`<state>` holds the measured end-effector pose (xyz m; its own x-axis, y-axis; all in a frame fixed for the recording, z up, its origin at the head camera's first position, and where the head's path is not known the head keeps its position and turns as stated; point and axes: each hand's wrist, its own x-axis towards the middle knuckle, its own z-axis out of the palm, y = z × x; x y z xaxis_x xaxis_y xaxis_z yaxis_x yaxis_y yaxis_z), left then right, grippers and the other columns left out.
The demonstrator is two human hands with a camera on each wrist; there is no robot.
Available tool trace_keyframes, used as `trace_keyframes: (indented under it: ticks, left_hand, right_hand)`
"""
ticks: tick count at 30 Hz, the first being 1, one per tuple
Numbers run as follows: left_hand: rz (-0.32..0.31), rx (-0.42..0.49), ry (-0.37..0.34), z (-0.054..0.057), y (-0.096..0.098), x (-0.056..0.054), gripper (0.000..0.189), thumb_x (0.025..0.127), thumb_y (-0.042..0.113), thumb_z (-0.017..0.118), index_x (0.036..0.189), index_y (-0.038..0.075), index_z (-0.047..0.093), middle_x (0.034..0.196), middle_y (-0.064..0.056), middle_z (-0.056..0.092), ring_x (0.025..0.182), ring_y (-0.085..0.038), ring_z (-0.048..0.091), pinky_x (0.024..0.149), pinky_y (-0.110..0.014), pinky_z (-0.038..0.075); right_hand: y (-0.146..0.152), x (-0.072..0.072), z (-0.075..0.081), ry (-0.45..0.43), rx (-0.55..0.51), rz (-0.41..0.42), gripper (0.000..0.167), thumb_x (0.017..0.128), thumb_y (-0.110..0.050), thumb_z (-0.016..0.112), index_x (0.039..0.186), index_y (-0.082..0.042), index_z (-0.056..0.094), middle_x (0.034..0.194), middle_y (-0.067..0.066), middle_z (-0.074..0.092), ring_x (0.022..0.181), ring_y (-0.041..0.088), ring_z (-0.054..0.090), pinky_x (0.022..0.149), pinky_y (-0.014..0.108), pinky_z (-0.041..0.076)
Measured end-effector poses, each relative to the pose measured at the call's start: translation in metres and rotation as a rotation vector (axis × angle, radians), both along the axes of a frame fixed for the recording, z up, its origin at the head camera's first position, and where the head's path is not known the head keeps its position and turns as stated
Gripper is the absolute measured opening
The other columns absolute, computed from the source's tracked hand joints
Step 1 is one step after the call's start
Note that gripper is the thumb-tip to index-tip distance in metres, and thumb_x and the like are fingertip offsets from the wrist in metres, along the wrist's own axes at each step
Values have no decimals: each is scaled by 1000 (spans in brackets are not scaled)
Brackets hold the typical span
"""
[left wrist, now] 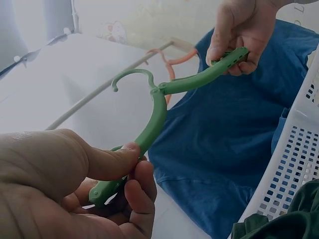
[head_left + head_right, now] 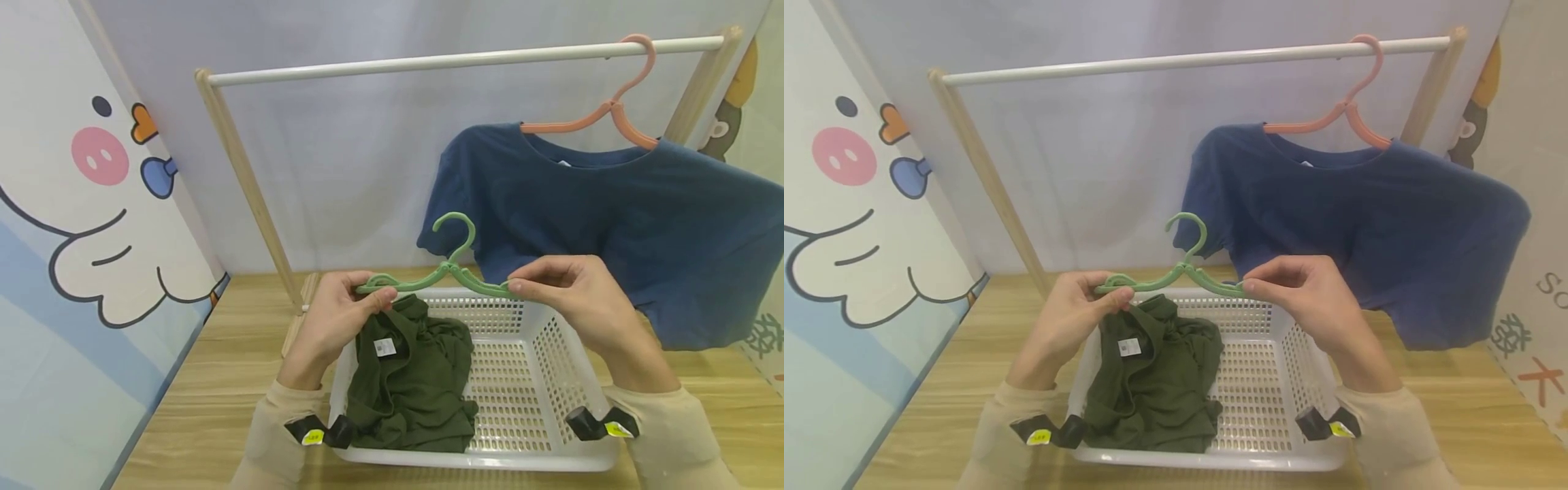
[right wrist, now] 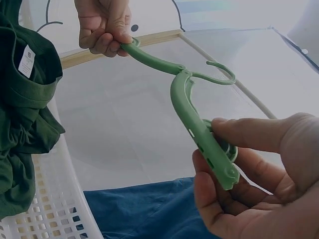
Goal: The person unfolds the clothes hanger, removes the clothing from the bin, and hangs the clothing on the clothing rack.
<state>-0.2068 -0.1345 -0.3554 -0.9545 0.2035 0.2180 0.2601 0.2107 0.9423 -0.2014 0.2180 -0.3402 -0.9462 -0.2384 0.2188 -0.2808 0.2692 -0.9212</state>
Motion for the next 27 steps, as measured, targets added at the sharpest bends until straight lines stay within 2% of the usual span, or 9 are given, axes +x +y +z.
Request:
trace_keyframes:
  ticks: [3,10,14,16,20,22,27]
  left_hand:
    - [6,22,-3,0,1,-1,12,105,7,78,108,-4,81,82,-2,75,92,-39,73,88,-41,62]
    - [20,83,-6,-1,-1,-3,16,105,4,78,114,-8,80,83,-2,76,85,-20,75,89,-39,66]
    - [33,115,14,0,-3,-5,19,105,3,77,117,-11,79,85,-3,77,84,-16,76,88,-37,66]
    - [62,140,17,1,-5,-5,18,105,1,76,117,-13,78,85,-2,77,83,-15,75,85,-35,65]
    - [117,179,-4,2,-9,-6,18,105,0,76,116,-14,77,83,2,77,82,-13,74,82,-27,62]
    - [126,195,-17,2,-9,-6,18,105,0,75,117,-14,77,83,2,77,82,-11,73,82,-25,61]
    - [134,263,-39,2,-9,-7,18,106,-1,73,117,-15,75,83,3,77,84,-11,73,84,-26,61]
  right_hand:
    - [0,0,0,-35,-89,-25,23,99,-15,88,116,1,83,100,8,82,79,19,77,68,33,66]
    - [-1,-2,0,-59,-236,-75,22,101,-16,87,116,-1,84,107,2,81,93,16,73,72,26,63]
    - [3,-2,2,-66,-314,-62,22,102,-15,85,117,0,82,105,2,80,96,17,70,73,26,63]
    - [6,-2,3,-64,-330,-66,21,103,-15,84,118,0,82,105,1,79,97,17,70,75,26,63]
    - [12,-2,4,-37,-330,-72,20,104,-13,82,120,-1,82,105,-2,79,102,17,70,89,22,60]
    - [14,-3,4,-16,-342,-55,18,105,-10,80,120,0,81,105,-2,79,103,17,70,95,21,57]
    - [16,-2,2,5,-406,-1,14,106,-3,76,118,1,81,104,0,80,102,17,73,98,22,58]
